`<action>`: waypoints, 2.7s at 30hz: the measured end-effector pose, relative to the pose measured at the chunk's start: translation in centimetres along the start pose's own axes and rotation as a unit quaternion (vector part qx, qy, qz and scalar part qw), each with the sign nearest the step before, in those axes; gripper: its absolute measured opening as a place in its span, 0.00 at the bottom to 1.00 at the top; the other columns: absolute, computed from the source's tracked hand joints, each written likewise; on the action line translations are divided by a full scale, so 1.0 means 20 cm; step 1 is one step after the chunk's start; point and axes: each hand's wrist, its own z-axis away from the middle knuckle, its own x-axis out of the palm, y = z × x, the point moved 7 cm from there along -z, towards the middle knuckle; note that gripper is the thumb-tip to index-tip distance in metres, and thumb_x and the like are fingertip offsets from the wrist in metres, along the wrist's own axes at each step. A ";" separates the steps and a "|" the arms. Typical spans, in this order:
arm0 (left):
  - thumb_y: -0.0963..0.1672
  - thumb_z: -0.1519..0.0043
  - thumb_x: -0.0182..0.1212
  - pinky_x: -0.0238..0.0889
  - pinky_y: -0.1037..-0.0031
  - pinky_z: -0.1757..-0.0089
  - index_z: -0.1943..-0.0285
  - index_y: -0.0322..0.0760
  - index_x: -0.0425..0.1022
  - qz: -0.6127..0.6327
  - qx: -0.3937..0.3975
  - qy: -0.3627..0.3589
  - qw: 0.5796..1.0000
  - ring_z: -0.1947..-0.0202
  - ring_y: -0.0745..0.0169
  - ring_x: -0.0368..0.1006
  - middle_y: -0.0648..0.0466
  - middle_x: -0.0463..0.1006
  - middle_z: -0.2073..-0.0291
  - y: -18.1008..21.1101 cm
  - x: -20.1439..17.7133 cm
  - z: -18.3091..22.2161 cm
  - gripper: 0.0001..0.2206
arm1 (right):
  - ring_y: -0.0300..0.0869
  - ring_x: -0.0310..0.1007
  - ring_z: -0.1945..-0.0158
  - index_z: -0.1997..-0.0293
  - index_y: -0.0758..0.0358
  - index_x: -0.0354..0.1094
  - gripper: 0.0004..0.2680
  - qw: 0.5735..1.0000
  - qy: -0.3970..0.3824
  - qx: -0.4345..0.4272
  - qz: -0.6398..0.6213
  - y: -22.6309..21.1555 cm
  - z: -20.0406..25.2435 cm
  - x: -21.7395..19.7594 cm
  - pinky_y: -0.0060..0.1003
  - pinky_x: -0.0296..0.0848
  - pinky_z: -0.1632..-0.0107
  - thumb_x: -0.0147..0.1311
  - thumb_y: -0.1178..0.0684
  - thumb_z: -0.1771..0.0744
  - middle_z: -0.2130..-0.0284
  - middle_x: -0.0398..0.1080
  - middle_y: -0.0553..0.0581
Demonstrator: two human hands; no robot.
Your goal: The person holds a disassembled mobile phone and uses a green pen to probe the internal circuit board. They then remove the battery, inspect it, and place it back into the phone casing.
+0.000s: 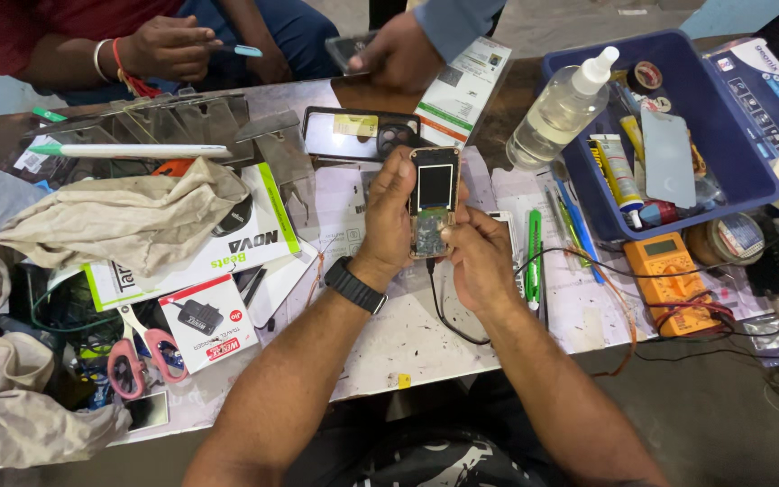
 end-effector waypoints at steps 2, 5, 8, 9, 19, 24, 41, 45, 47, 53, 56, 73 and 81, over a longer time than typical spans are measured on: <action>0.52 0.26 0.50 0.77 0.71 0.63 0.45 0.33 0.67 -0.001 0.003 -0.004 1.000 0.66 0.58 0.80 0.41 0.80 0.61 0.00 0.00 0.00 0.18 | 0.35 0.71 0.66 0.60 0.70 0.72 0.04 1.000 0.000 -0.007 0.011 -0.01 0.00 0.00 0.32 0.71 0.61 0.51 0.64 0.35 0.66 0.73 0.53; 0.52 0.26 0.49 0.77 0.71 0.62 0.45 0.33 0.68 -0.004 0.006 -0.003 1.000 0.65 0.58 0.80 0.41 0.80 0.59 -0.01 0.00 0.00 0.18 | 0.35 0.73 0.64 0.59 0.69 0.72 0.06 1.000 0.002 0.000 0.000 -0.02 0.01 0.01 0.31 0.73 0.58 0.51 0.64 0.36 0.65 0.74 0.53; 0.52 0.24 0.49 0.77 0.71 0.59 0.44 0.31 0.68 -0.009 0.021 -0.005 1.000 0.62 0.59 0.79 0.41 0.79 0.61 0.00 0.00 0.00 0.18 | 0.35 0.72 0.64 0.59 0.70 0.72 0.06 1.000 -0.007 0.005 -0.010 -0.03 0.01 0.04 0.31 0.72 0.58 0.51 0.64 0.36 0.65 0.74 0.53; 0.52 0.23 0.48 0.77 0.72 0.58 0.44 0.30 0.68 -0.010 0.027 -0.006 1.000 0.60 0.59 0.78 0.42 0.78 0.61 0.00 0.00 0.00 0.19 | 0.34 0.71 0.65 0.58 0.71 0.72 0.06 1.000 -0.011 0.004 -0.010 -0.04 0.01 0.04 0.30 0.70 0.59 0.51 0.64 0.36 0.65 0.73 0.52; 0.53 0.26 0.48 0.78 0.69 0.58 0.46 0.31 0.66 -0.021 0.016 0.002 1.000 0.60 0.57 0.79 0.41 0.79 0.59 -0.02 0.02 0.00 0.20 | 0.34 0.70 0.64 0.60 0.71 0.71 0.06 1.000 0.004 -0.008 -0.012 -0.03 0.02 0.03 0.31 0.70 0.58 0.48 0.65 0.36 0.66 0.72 0.51; 0.53 0.26 0.48 0.78 0.69 0.56 0.45 0.30 0.67 -0.036 0.023 0.008 0.999 0.58 0.57 0.79 0.41 0.78 0.58 -0.03 0.01 0.01 0.20 | 0.34 0.69 0.63 0.60 0.72 0.71 0.06 0.999 0.003 -0.033 -0.015 -0.05 0.03 0.04 0.30 0.69 0.56 0.46 0.66 0.35 0.66 0.72 0.52; 0.52 0.25 0.48 0.78 0.69 0.58 0.44 0.28 0.68 -0.018 0.018 0.019 0.999 0.60 0.57 0.79 0.41 0.79 0.59 -0.04 0.00 0.01 0.20 | 0.36 0.72 0.63 0.55 0.74 0.71 0.10 0.999 0.023 -0.022 -0.025 -0.02 0.02 0.02 0.31 0.72 0.55 0.45 0.66 0.36 0.63 0.74 0.55; 0.52 0.25 0.49 0.78 0.69 0.59 0.43 0.28 0.69 0.007 0.021 0.017 1.000 0.61 0.57 0.79 0.41 0.79 0.59 -0.04 0.01 0.01 0.20 | 0.37 0.73 0.61 0.53 0.77 0.71 0.11 0.999 0.019 -0.033 -0.013 -0.05 0.04 0.06 0.32 0.73 0.55 0.45 0.65 0.36 0.62 0.74 0.56; 0.52 0.26 0.49 0.77 0.68 0.57 0.43 0.29 0.69 0.005 0.021 0.023 1.000 0.60 0.56 0.79 0.41 0.79 0.59 -0.03 0.01 0.01 0.20 | 0.37 0.73 0.61 0.52 0.77 0.71 0.11 0.999 0.020 -0.034 -0.007 -0.06 0.03 0.08 0.32 0.72 0.55 0.45 0.65 0.36 0.62 0.74 0.56; 0.52 0.26 0.48 0.77 0.68 0.56 0.45 0.29 0.69 -0.002 0.018 0.034 0.999 0.59 0.56 0.79 0.42 0.79 0.59 -0.04 0.00 0.02 0.19 | 0.38 0.73 0.62 0.54 0.77 0.71 0.11 0.999 0.019 -0.023 -0.017 -0.05 0.03 0.07 0.33 0.73 0.55 0.44 0.65 0.37 0.63 0.74 0.57; 0.52 0.26 0.48 0.77 0.68 0.56 0.45 0.29 0.69 -0.003 0.013 0.038 0.999 0.59 0.56 0.79 0.41 0.80 0.59 -0.05 0.00 0.02 0.19 | 0.37 0.72 0.63 0.54 0.77 0.71 0.10 0.999 0.020 -0.021 -0.027 -0.04 0.03 0.05 0.32 0.72 0.56 0.44 0.66 0.36 0.63 0.74 0.57; 0.53 0.27 0.49 0.77 0.68 0.58 0.43 0.28 0.69 -0.009 0.004 0.036 0.999 0.60 0.56 0.79 0.41 0.80 0.60 -0.05 0.01 0.02 0.21 | 0.37 0.73 0.63 0.53 0.76 0.71 0.11 0.998 0.044 -0.006 -0.033 -0.03 0.04 0.05 0.32 0.73 0.56 0.45 0.65 0.36 0.64 0.74 0.57; 0.53 0.26 0.49 0.76 0.68 0.58 0.46 0.29 0.68 -0.009 0.013 0.039 0.999 0.62 0.57 0.79 0.41 0.80 0.59 -0.07 -0.02 0.02 0.20 | 0.38 0.73 0.62 0.51 0.76 0.69 0.11 0.998 0.047 0.014 -0.033 -0.01 0.03 0.03 0.33 0.73 0.56 0.45 0.64 0.36 0.63 0.73 0.56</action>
